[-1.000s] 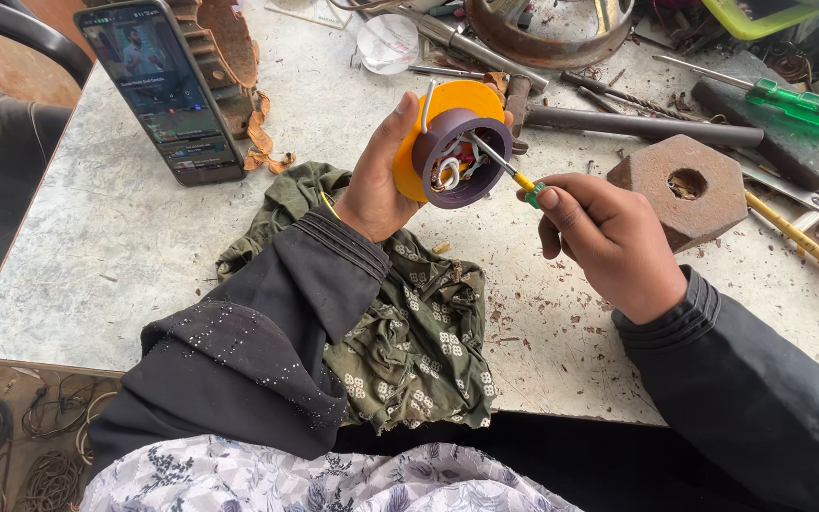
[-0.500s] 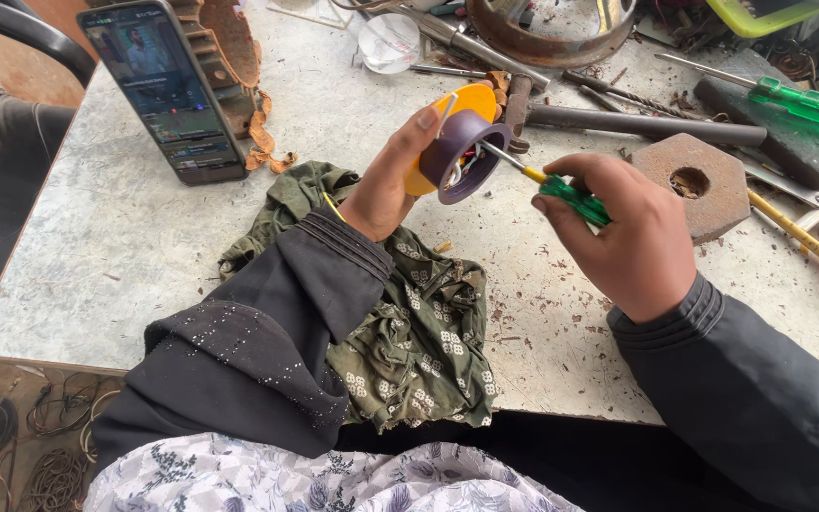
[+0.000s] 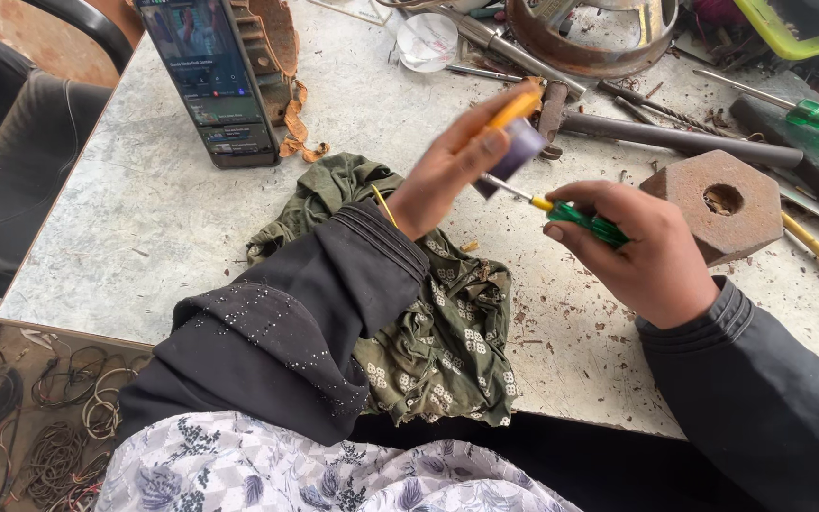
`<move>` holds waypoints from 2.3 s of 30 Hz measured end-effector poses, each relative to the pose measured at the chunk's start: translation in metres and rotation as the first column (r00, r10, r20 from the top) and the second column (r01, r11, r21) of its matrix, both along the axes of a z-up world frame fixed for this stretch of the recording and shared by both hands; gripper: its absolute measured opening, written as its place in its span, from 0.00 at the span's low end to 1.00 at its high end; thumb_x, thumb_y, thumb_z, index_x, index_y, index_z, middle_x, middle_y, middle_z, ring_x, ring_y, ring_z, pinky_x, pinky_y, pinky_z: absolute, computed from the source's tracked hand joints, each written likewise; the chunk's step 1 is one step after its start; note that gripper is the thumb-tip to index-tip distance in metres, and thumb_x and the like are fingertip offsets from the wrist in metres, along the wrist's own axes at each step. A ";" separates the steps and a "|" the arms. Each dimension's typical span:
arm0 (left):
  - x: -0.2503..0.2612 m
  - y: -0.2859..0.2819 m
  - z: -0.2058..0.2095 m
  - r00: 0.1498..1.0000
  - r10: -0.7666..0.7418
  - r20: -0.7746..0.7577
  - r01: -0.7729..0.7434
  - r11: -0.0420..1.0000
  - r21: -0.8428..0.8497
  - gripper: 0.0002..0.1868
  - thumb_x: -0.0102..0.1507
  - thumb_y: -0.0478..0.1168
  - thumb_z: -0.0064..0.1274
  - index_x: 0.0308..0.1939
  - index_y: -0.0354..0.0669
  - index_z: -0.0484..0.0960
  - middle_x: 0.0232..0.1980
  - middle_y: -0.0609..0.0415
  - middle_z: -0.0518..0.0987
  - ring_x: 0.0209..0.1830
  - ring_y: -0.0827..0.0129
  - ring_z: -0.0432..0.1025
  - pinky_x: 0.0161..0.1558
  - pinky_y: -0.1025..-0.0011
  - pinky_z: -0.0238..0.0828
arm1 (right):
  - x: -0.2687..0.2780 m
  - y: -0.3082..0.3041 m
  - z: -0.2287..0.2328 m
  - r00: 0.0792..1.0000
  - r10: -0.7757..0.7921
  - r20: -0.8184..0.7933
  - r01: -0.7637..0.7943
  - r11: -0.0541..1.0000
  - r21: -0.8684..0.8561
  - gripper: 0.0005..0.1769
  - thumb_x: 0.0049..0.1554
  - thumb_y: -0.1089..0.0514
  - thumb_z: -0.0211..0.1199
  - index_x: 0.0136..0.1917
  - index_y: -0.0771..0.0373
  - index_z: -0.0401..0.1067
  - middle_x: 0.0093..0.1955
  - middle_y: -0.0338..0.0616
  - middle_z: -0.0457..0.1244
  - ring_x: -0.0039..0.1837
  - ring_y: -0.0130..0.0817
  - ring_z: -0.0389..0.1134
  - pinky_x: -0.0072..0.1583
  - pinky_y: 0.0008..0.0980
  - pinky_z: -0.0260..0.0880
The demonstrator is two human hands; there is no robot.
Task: The person holds a small yellow and purple electrical component in their left hand and uses a green-handled screwdriver in their right hand to adjust internal wires. The person repeatedly rotates the component and probes the interior with the screwdriver throughout the clip.
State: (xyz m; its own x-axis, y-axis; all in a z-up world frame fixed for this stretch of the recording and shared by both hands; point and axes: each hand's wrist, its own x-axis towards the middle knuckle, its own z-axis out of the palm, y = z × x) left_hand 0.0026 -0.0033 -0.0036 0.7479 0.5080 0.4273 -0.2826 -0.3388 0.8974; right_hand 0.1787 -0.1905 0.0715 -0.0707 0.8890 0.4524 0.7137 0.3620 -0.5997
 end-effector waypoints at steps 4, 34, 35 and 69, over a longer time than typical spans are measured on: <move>0.000 -0.004 0.002 0.999 -0.015 0.049 0.019 0.996 -0.084 0.43 0.72 0.71 0.40 0.81 0.49 0.62 0.75 0.43 0.70 0.74 0.59 0.66 0.75 0.56 0.66 | -0.001 -0.001 0.000 0.991 -0.117 -0.066 0.093 0.953 -0.288 0.15 0.59 0.55 0.66 0.57 0.64 0.76 0.33 0.43 0.68 0.34 0.28 0.68 0.38 0.28 0.67; -0.008 -0.020 0.034 0.958 -0.189 0.215 0.263 0.877 -0.403 0.43 0.75 0.68 0.32 0.73 0.30 0.69 0.69 0.41 0.77 0.70 0.60 0.73 0.74 0.62 0.71 | -0.001 -0.002 0.000 0.975 -0.129 -0.182 0.052 0.925 -0.377 0.16 0.64 0.52 0.57 0.54 0.66 0.77 0.29 0.39 0.67 0.31 0.25 0.64 0.35 0.29 0.64; -0.008 -0.020 0.034 0.958 -0.192 0.212 0.264 0.878 -0.398 0.43 0.75 0.68 0.32 0.73 0.30 0.69 0.69 0.41 0.77 0.70 0.61 0.73 0.75 0.62 0.70 | -0.002 -0.002 0.000 0.973 -0.142 -0.184 0.065 0.925 -0.374 0.16 0.64 0.52 0.58 0.54 0.66 0.77 0.29 0.39 0.67 0.31 0.25 0.64 0.35 0.29 0.64; -0.004 -0.013 0.018 0.957 -0.081 0.277 0.222 0.820 -0.527 0.40 0.74 0.68 0.38 0.72 0.36 0.68 0.62 0.49 0.77 0.63 0.68 0.74 0.66 0.66 0.73 | -0.003 -0.004 -0.005 0.987 -0.151 -0.045 0.150 0.988 -0.018 0.16 0.64 0.59 0.63 0.60 0.68 0.63 0.49 0.50 0.66 0.51 0.37 0.71 0.53 0.36 0.70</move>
